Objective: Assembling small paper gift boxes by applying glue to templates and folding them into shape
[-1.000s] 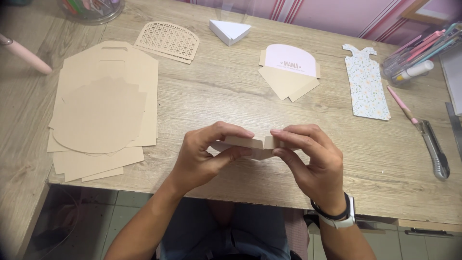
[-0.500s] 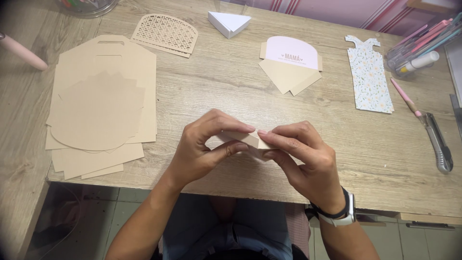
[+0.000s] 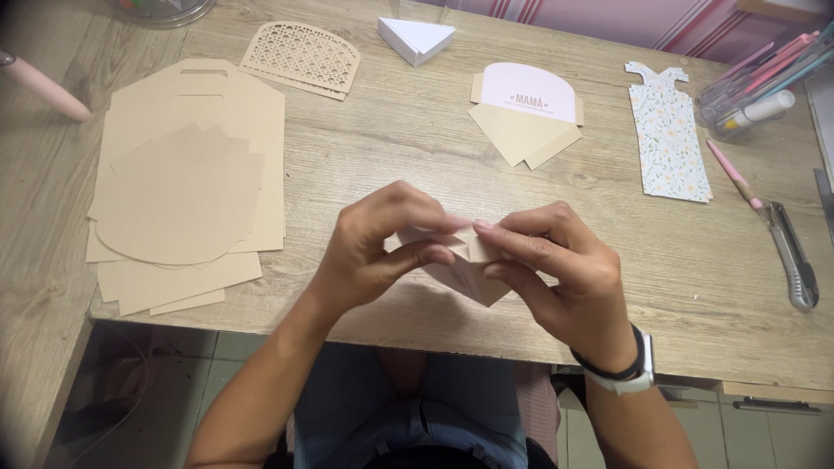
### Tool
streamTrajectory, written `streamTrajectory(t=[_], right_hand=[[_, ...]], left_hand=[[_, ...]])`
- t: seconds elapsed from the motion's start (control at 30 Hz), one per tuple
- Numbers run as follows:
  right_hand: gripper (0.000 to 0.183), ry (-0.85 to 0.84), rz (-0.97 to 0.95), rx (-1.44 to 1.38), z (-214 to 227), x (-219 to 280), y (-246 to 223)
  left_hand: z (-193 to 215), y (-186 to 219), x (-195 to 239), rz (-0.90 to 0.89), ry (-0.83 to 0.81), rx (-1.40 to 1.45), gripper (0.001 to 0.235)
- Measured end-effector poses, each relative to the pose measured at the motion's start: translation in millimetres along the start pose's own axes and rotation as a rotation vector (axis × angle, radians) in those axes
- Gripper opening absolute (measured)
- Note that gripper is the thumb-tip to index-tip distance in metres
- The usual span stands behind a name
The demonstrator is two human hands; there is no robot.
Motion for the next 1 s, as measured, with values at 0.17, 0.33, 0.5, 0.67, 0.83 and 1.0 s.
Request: streamTrajectory(t=[0.17, 0.33, 0.5, 0.67, 0.83, 1.0], right_hand=[[0.027, -0.040, 0.063, -0.090, 2.3, -4.2, -5.7], [0.028, -0.072, 0.065, -0.176, 0.8, 0.3, -7.3], [0.025, -0.072, 0.021, -0.199, -0.6, -0.9, -9.8], [0.058, 0.038, -0.057, -0.235, 2.1, 9.2, -1.7], [0.065, 0.263, -0.348, -0.610, -9.0, 32.5, 3.5], [0.048, 0.326, -0.547, -0.657, -25.9, 42.3, -1.9]], left_hand=[[-3.0, 1.5, -10.6, 0.020, -0.033, 0.223, 0.021], [-6.1, -8.4, -6.9, -0.011, -0.126, 0.286, 0.017], [-6.6, -7.5, -3.2, -0.002, -0.147, 0.301, 0.015], [1.8, -16.8, 7.7, 0.008, -0.037, 0.337, 0.003], [12.2, -27.8, 13.7, -0.082, 0.124, 0.562, 0.008], [13.5, -32.5, 20.9, -0.079, 0.189, 0.571, 0.011]])
Point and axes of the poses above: each hand's wrist, its own x-axis away from the middle knuckle, its own z-axis out of the back of the hand, y = z × x, the point moved 2 cm from there along -x, towards the middle knuckle, and after that the axes turned 3 degrees about z, right-handed, at the moved point
